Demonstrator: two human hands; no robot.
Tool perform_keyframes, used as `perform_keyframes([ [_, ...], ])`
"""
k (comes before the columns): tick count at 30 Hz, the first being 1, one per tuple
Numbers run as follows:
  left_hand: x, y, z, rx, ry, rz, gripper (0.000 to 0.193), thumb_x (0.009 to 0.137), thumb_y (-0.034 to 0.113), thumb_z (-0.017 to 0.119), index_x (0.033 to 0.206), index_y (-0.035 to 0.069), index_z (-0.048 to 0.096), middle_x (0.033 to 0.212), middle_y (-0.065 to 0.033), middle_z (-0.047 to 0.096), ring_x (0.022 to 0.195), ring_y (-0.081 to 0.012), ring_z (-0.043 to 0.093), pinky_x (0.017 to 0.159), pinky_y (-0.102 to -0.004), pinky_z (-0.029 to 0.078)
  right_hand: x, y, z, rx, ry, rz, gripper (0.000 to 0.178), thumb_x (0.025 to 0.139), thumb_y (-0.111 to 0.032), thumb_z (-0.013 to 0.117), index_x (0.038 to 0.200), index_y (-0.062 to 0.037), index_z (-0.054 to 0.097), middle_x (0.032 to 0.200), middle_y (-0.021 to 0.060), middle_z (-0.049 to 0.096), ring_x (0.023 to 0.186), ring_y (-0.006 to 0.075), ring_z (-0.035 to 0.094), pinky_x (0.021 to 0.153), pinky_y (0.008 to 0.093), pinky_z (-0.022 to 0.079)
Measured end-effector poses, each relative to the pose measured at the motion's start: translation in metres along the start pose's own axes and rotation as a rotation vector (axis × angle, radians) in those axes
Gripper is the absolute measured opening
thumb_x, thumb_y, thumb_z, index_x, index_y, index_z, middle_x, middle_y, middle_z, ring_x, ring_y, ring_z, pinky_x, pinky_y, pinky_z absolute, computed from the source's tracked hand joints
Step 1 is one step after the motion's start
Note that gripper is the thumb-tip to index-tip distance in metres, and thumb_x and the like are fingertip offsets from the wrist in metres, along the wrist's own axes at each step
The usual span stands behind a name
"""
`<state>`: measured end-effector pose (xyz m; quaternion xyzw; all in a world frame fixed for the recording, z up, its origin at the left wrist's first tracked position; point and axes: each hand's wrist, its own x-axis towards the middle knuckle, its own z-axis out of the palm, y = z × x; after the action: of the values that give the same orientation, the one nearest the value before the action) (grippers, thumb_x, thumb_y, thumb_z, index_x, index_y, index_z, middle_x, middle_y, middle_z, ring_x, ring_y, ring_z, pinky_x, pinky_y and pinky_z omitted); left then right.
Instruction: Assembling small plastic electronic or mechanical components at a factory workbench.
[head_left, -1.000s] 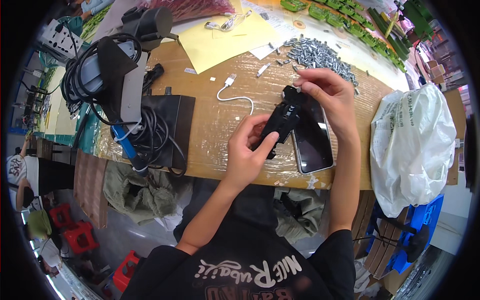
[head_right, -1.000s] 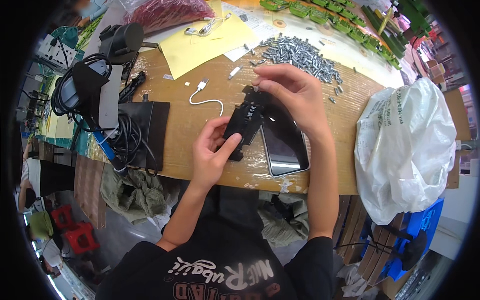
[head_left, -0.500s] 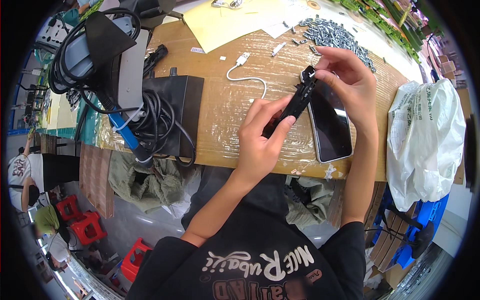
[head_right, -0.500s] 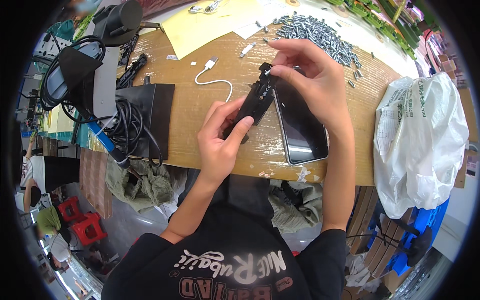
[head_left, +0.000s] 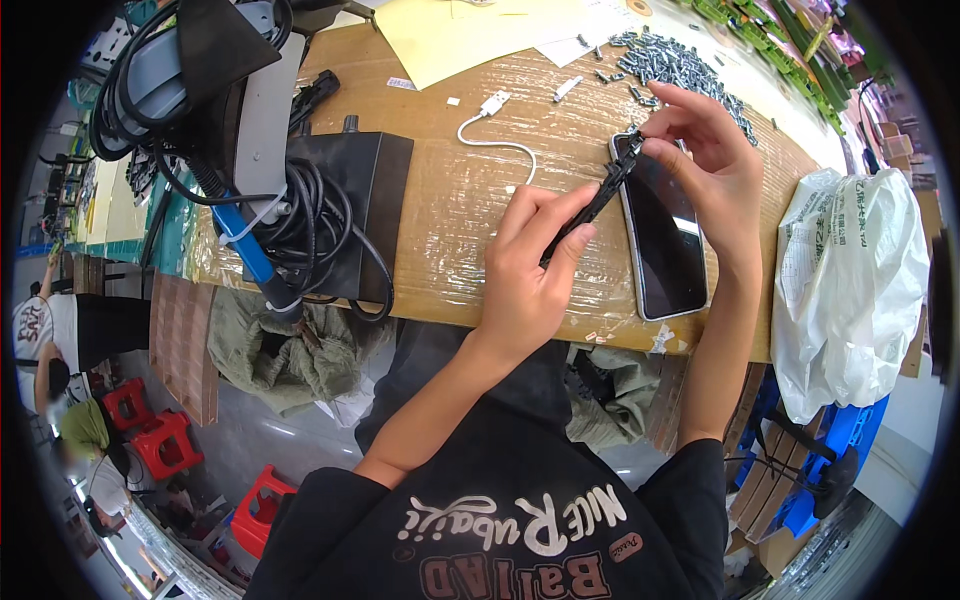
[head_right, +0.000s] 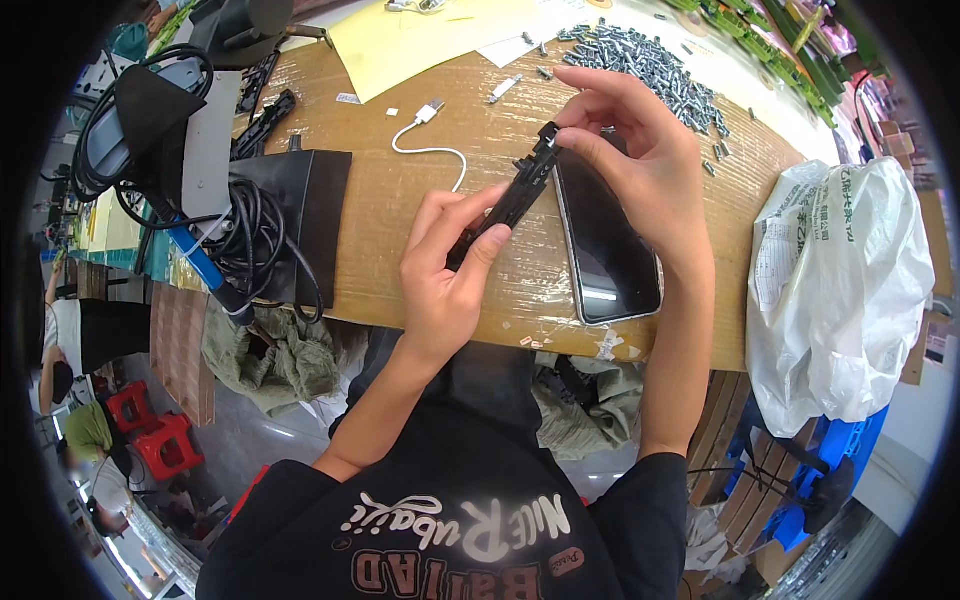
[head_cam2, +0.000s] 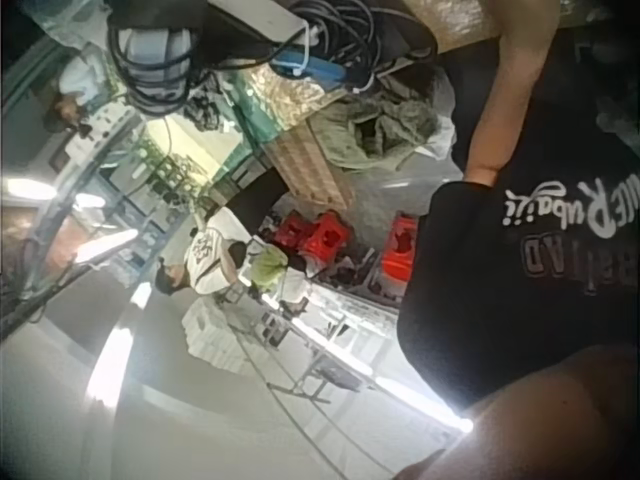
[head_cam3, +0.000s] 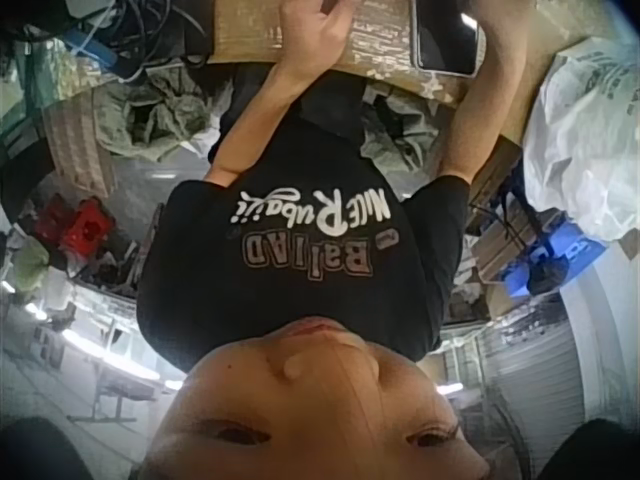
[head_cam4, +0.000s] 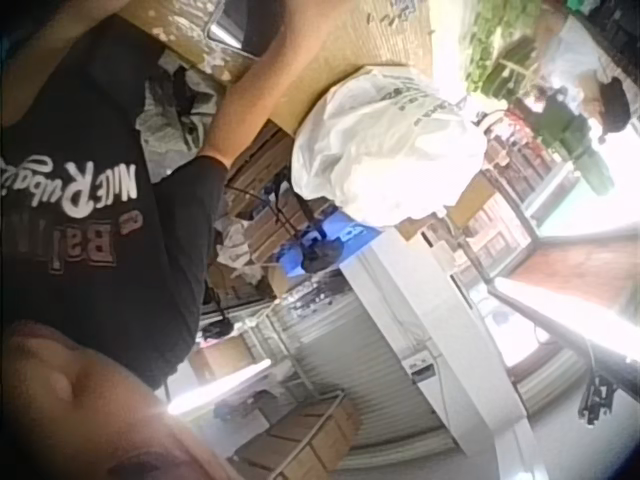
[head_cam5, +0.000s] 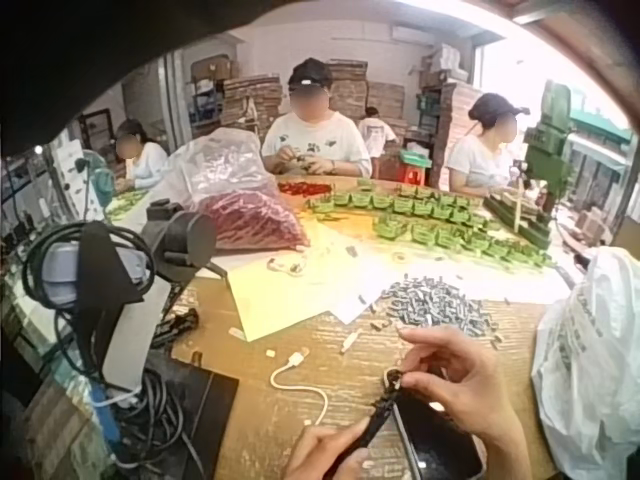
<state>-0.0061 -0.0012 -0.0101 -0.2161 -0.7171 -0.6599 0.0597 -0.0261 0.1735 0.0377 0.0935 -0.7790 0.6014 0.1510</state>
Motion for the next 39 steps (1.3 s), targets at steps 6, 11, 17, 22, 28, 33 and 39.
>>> perform_keyframes([
  [6, 0.001, 0.003, -0.002, 0.015, 0.0, -0.014, 0.023, 0.079, 0.001, 0.055, 0.103, 0.002, 0.057, 0.077, -0.0048, 0.045, 0.063, -0.0128, 0.045, 0.055, -0.0239, 0.037, 0.0, -0.002, 0.001, -0.066, -0.003, -0.012, 0.036, 0.073, 0.008, 0.058, 0.108, -0.0004, 0.054, 0.085, 0.0041, 0.055, 0.076, 0.009, 0.052, 0.073, 0.0209, 0.044],
  [11, 0.001, 0.001, -0.002, -0.03, 0.012, -0.003, 0.023, 0.08, 0.0, 0.054, 0.103, 0.001, 0.058, 0.077, -0.0041, 0.045, 0.063, -0.0115, 0.044, 0.055, -0.0226, 0.036, -0.001, -0.002, -0.002, -0.112, -0.041, 0.005, 0.031, 0.074, 0.005, 0.058, 0.105, -0.0001, 0.056, 0.087, 0.0047, 0.057, 0.077, 0.0095, 0.052, 0.073, 0.0214, 0.044],
  [17, 0.001, 0.005, 0.0, -0.046, -0.009, 0.022, 0.023, 0.079, -0.001, 0.054, 0.102, 0.0, 0.058, 0.078, -0.004, 0.045, 0.066, -0.0116, 0.044, 0.058, -0.0218, 0.037, -0.001, 0.001, -0.011, -0.196, -0.098, -0.015, 0.017, 0.079, -0.003, 0.056, 0.095, 0.0023, 0.059, 0.09, 0.0063, 0.057, 0.08, 0.0103, 0.053, 0.074, 0.0217, 0.042],
  [22, -0.002, 0.003, -0.01, -0.396, -0.282, 0.018, 0.032, 0.083, 0.021, 0.056, 0.108, 0.001, 0.054, 0.081, -0.0046, 0.045, 0.076, -0.0137, 0.046, 0.071, -0.0246, 0.038, -0.001, -0.006, -0.017, 0.001, -0.174, -0.005, 0.014, 0.081, -0.006, 0.052, 0.088, 0.0033, 0.059, 0.09, 0.0084, 0.056, 0.086, 0.0154, 0.052, 0.076, 0.0238, 0.04],
  [28, -0.007, 0.001, -0.006, -1.105, -0.493, -0.438, 0.049, 0.085, 0.033, 0.052, 0.12, 0.003, 0.033, 0.103, -0.0108, 0.048, 0.084, -0.0184, 0.055, 0.073, -0.0321, 0.046, -0.014, -0.007, -0.011, 0.092, -0.348, -0.08, 0.02, 0.079, -0.016, 0.057, 0.08, 0.0031, 0.06, 0.084, 0.0105, 0.056, 0.081, 0.0192, 0.052, 0.071, 0.029, 0.04],
  [33, -0.063, 0.001, -0.054, -1.253, -0.742, -0.645, 0.048, 0.075, 0.017, 0.063, 0.115, 0.0, 0.043, 0.095, -0.003, 0.054, 0.088, -0.0088, 0.051, 0.077, -0.0212, 0.04, -0.067, -0.042, 0.053, 0.149, -0.498, -0.167, 0.017, 0.073, -0.017, 0.064, 0.075, -0.0004, 0.064, 0.079, 0.0091, 0.061, 0.079, 0.0218, 0.053, 0.071, 0.0337, 0.042],
  [39, -0.129, -0.01, -0.128, -1.224, -0.583, -0.894, 0.036, 0.073, 0.012, 0.063, 0.105, 0.001, 0.05, 0.09, -0.0018, 0.054, 0.084, -0.0076, 0.05, 0.075, -0.0212, 0.04, -0.138, -0.032, 0.134, 0.38, -0.353, 0.338, 0.01, 0.07, 0.0, 0.064, 0.08, 0.0014, 0.064, 0.101, 0.0124, 0.055, 0.085, 0.0203, 0.053, 0.078, 0.0315, 0.043],
])
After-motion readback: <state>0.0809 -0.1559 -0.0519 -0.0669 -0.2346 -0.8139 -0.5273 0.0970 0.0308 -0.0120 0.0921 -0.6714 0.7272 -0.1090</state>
